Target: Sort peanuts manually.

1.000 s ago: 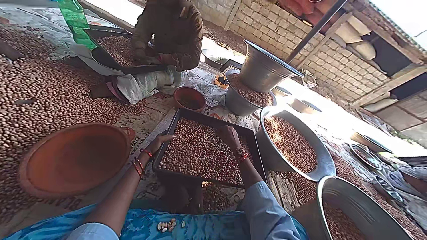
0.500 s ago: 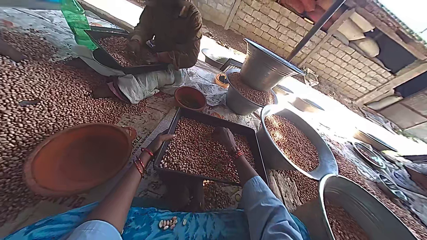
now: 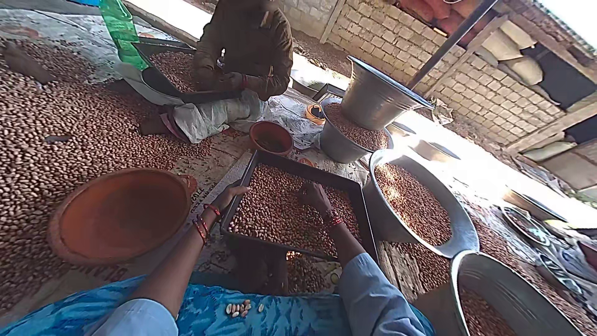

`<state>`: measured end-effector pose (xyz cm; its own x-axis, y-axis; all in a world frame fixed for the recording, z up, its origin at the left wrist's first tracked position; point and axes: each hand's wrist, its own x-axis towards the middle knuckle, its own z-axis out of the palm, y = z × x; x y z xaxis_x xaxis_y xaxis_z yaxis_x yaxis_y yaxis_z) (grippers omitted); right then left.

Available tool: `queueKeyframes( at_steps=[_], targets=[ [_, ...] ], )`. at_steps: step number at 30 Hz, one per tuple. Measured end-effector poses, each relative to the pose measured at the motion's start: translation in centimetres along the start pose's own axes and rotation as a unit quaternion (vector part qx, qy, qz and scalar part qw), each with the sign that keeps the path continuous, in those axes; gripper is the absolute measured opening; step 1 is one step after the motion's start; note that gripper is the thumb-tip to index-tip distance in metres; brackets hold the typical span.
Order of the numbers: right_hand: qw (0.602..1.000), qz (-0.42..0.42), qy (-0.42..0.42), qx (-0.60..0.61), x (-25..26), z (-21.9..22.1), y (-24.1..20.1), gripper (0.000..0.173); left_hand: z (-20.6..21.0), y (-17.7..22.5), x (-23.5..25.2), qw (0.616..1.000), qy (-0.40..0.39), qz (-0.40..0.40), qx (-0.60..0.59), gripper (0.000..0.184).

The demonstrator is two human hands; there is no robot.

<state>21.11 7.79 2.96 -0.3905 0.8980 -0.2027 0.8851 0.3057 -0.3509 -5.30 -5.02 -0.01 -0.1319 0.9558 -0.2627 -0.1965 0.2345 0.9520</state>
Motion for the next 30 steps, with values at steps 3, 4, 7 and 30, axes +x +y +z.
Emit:
queueKeyframes(
  at_steps=[3, 4, 7, 30],
  targets=[
    [0.98, -0.017, 0.06, 0.189, 0.2, -0.3, 0.5, 0.027, -0.2, -0.1, 0.2, 1.0, -0.002, 0.004, -0.003, 0.029],
    [0.963, -0.018, 0.078, 0.257, 0.3, -0.2, 0.6, 0.026, -0.2, -0.1, 0.2, 1.0, -0.001, 0.005, -0.004, 0.029],
    [0.971, -0.046, 0.053, 0.231, 0.5, -0.4, -0.5, 0.023, -0.3, -0.1, 0.2, 1.0, -0.007, 0.001, -0.002, 0.031],
    [0.996, -0.078, -0.033, -0.02, -3.2, -3.1, -1.4, 0.024, -0.3, -0.6, 0.6, 1.0, -0.013, 0.009, -0.014, 0.034]
  ],
)
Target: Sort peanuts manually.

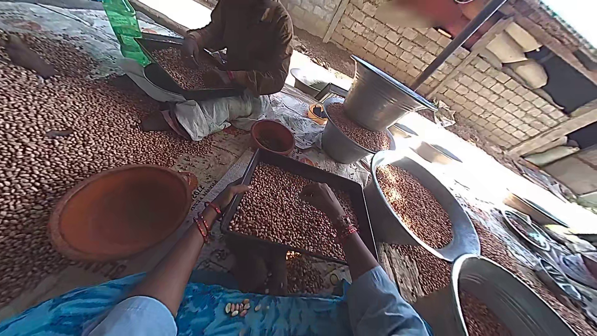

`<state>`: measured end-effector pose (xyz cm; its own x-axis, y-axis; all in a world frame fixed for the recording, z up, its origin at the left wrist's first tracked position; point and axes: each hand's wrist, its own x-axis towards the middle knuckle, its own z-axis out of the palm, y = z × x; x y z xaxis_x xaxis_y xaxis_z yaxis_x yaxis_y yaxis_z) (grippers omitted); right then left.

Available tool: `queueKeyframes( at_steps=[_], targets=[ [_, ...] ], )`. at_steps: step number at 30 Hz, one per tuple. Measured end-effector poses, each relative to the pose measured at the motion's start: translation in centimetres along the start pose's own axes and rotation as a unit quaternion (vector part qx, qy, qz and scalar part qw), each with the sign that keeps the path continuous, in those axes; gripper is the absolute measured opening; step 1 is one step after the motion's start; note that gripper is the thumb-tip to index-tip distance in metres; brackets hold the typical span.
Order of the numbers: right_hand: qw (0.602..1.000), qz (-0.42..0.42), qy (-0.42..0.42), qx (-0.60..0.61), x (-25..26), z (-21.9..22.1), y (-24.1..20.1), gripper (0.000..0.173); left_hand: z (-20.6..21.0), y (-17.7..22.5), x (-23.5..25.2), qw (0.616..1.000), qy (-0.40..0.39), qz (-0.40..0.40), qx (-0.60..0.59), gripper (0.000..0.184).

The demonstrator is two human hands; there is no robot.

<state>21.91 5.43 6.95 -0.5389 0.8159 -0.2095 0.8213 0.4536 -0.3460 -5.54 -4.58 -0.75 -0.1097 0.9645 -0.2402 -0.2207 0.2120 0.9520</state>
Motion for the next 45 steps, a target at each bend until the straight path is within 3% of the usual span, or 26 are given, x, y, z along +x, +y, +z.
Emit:
queueKeyframes(
  at_steps=[6, 15, 23, 26, 28, 30, 32, 35, 41, 45],
  targets=[
    [0.999, 0.026, -0.006, -0.018, 1.2, 3.0, 0.8, 0.027, -0.1, -0.2, -0.1, 1.0, 0.008, 0.002, -0.01, 0.032],
    [0.998, 0.003, 0.039, 0.055, 1.2, 2.8, 2.3, 0.026, -0.1, 0.0, -0.2, 1.0, 0.006, 0.001, 0.005, 0.032],
    [1.0, 0.003, 0.003, 0.003, 1.4, 3.5, 1.0, 0.028, 0.0, 0.0, -0.2, 1.0, 0.004, 0.001, 0.01, 0.032],
    [0.98, -0.002, 0.08, 0.185, 1.4, 3.1, 1.9, 0.032, -0.1, 0.1, -0.3, 1.0, 0.004, 0.002, 0.008, 0.031],
    [0.923, -0.004, 0.121, 0.364, 1.5, 3.2, 2.5, 0.029, -0.2, 0.0, -0.1, 1.0, 0.007, 0.004, 0.001, 0.031],
    [0.888, -0.015, 0.112, 0.445, 1.5, 3.2, 2.8, 0.024, -0.2, -0.4, 0.2, 1.0, 0.001, 0.01, -0.004, 0.031],
    [0.92, -0.027, 0.088, 0.381, 1.9, 3.4, 2.9, 0.018, -0.3, -0.7, 0.5, 1.0, -0.002, 0.014, -0.006, 0.03],
    [0.993, 0.004, 0.051, 0.11, 2.1, 3.2, 1.5, 0.026, -0.1, -0.2, -0.1, 1.0, 0.007, 0.001, -0.002, 0.03],
    [0.998, 0.034, 0.033, -0.038, 2.4, 3.8, -0.2, 0.028, -0.1, -0.2, 0.1, 1.0, 0.001, 0.007, 0.005, 0.031],
    [0.997, 0.041, 0.026, -0.061, 1.9, 3.7, -1.1, 0.03, -0.2, -0.2, 0.0, 1.0, 0.003, 0.004, 0.005, 0.031]
  ],
)
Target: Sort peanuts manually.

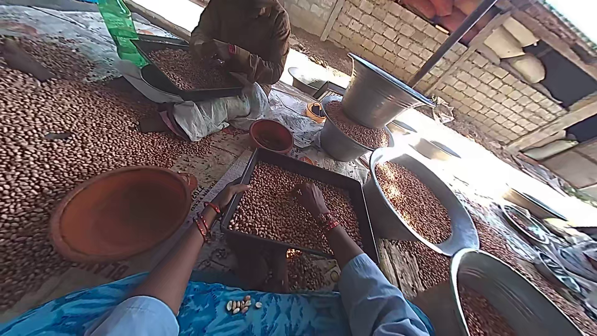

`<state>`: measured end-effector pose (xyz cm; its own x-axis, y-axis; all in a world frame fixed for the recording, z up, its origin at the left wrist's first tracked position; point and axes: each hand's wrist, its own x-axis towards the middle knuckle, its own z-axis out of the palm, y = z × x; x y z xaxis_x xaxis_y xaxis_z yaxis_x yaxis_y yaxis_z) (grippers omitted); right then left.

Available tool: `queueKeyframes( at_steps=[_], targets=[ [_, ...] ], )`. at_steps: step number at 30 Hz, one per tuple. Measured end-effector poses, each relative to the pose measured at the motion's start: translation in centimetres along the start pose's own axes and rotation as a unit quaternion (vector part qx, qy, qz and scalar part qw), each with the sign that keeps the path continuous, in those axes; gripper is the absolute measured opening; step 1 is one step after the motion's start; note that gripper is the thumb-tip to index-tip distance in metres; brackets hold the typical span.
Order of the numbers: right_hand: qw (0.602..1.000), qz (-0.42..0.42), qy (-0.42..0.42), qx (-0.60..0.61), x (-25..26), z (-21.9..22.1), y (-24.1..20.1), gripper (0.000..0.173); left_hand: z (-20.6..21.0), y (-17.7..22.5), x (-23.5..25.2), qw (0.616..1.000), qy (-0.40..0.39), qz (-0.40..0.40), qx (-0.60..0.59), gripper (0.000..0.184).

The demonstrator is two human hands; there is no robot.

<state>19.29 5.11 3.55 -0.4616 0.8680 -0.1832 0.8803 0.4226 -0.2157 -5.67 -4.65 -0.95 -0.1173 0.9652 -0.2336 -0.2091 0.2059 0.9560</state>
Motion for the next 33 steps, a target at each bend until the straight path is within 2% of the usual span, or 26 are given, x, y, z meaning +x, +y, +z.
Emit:
queueKeyframes(
  at_steps=[6, 10, 11, 13, 15, 18, 21, 23, 25, 27, 28, 30, 32, 33],
  targets=[
    [0.999, 0.023, -0.018, 0.038, 0.6, 0.7, 0.6, 0.032, 0.2, 0.1, -0.2, 1.0, 0.006, 0.002, -0.005, 0.03],
    [0.969, 0.002, 0.036, 0.246, -0.2, -0.3, 1.8, 0.025, 0.2, 0.2, -0.4, 1.0, 0.009, 0.001, 0.005, 0.03],
    [0.963, -0.01, 0.044, 0.266, -0.6, -0.4, 1.8, 0.023, 0.1, 0.2, -0.4, 1.0, 0.008, 0.004, 0.01, 0.03],
    [0.974, -0.039, 0.019, 0.221, -1.6, -0.8, 1.3, 0.024, 0.0, -0.1, 0.0, 1.0, 0.006, 0.012, 0.012, 0.03],
    [0.99, -0.057, -0.009, 0.126, -2.3, -0.5, 0.3, 0.027, 0.0, -0.2, 0.2, 1.0, 0.003, 0.014, 0.005, 0.03],
    [0.998, -0.047, -0.032, 0.033, -2.5, 0.4, -1.0, 0.029, 0.3, 0.1, -0.1, 1.0, 0.008, 0.009, -0.003, 0.03],
    [0.998, -0.052, -0.035, 0.016, -2.2, 1.0, -1.6, 0.028, 0.2, 0.5, -0.4, 1.0, 0.011, -0.003, 0.025, 0.03],
    [0.997, -0.056, -0.042, 0.017, -2.2, 1.0, -1.5, 0.029, 0.0, 1.0, -0.2, 0.996, 0.017, -0.007, 0.088, 0.035],
    [0.996, -0.062, -0.047, 0.031, -2.4, 0.9, -1.0, 0.03, -0.6, 1.4, 0.4, 0.977, 0.026, 0.011, 0.213, 0.054],
    [0.993, -0.092, -0.052, 0.055, -3.3, -0.1, -0.6, 0.029, -0.6, 2.6, 0.5, 0.923, 0.068, 0.054, 0.376, 0.069],
    [0.988, -0.12, -0.064, 0.078, -4.2, -1.1, -0.5, 0.027, -0.2, 3.2, 0.2, 0.891, 0.092, 0.08, 0.438, 0.069],
    [0.964, -0.198, -0.107, 0.143, -6.4, -3.2, 0.2, 0.024, 1.3, 4.1, -0.7, 0.846, 0.121, 0.15, 0.497, 0.048],
    [0.936, -0.242, -0.112, 0.23, -8.5, -4.3, 1.1, 0.019, 3.1, 4.6, -1.3, 0.821, 0.099, 0.206, 0.523, 0.025],
    [0.932, -0.235, -0.093, 0.259, -9.3, -4.6, 1.5, 0.018, 4.0, 4.8, -1.7, 0.814, 0.068, 0.205, 0.54, 0.02]
  ],
)
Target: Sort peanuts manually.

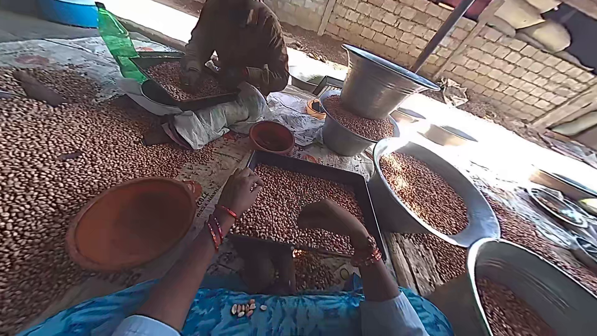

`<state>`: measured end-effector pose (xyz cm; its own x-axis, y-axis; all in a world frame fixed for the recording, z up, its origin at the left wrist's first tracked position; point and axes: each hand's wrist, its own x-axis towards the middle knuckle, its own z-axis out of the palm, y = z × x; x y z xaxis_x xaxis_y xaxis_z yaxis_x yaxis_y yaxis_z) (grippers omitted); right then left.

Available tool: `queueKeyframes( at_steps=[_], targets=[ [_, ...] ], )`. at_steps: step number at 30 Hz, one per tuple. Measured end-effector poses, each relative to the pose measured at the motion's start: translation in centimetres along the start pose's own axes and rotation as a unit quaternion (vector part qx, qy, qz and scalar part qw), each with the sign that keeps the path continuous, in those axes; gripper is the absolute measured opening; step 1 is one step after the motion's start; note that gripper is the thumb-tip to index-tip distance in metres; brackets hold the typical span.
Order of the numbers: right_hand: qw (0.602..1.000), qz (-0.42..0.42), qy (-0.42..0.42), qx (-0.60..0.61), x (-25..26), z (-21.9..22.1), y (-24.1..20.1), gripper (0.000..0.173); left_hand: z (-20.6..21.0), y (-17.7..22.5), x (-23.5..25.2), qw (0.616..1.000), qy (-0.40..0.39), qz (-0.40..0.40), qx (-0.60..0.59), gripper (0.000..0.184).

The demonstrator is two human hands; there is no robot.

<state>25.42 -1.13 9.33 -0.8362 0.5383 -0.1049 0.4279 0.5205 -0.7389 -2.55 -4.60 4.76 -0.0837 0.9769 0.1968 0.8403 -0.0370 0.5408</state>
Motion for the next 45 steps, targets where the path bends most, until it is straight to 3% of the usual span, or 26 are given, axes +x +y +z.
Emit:
queueKeyframes(
  at_steps=[3, 5, 11, 17, 22, 29, 36, 43, 45],
  targets=[
    [0.993, 0.067, 0.086, -0.043, -1.2, -0.1, 0.1, 0.019, 0.6, 2.3, -0.2, 0.99, -0.126, 0.002, 0.068, 0.023],
    [0.982, 0.11, 0.119, -0.1, -0.9, 0.2, 0.6, 0.022, 1.7, 2.5, -0.3, 0.979, -0.162, 0.003, 0.122, 0.024],
    [0.955, 0.187, 0.096, -0.21, 1.5, 2.8, 1.9, 0.028, 2.6, 3.2, -0.3, 0.964, -0.217, -0.033, 0.153, 0.026],
    [0.947, 0.2, 0.058, -0.243, 2.9, 4.6, 1.9, 0.03, 3.2, 2.4, 0.0, 0.971, -0.208, -0.013, 0.114, 0.025],
    [0.946, 0.195, 0.049, -0.253, 3.0, 5.3, 2.6, 0.03, 2.0, 2.2, 0.0, 0.99, -0.131, -0.043, -0.014, 0.023],
    [0.947, 0.208, 0.033, -0.243, 2.9, 5.0, 2.4, 0.03, 3.1, 2.3, -0.2, 0.971, -0.21, -0.032, 0.11, 0.026],
    [0.946, 0.213, 0.023, -0.243, 2.8, 5.1, 2.3, 0.031, 3.6, 2.6, -0.1, 0.965, -0.222, -0.041, 0.133, 0.028],
    [0.944, 0.229, 0.015, -0.237, 2.7, 4.9, 2.2, 0.032, 1.8, 2.4, -0.4, 0.986, -0.133, -0.085, -0.047, 0.026],
    [0.956, 0.218, 0.053, -0.19, 2.5, 4.4, 2.5, 0.033, 1.7, 2.2, -0.4, 0.981, -0.139, -0.084, -0.104, 0.024]
  ],
)
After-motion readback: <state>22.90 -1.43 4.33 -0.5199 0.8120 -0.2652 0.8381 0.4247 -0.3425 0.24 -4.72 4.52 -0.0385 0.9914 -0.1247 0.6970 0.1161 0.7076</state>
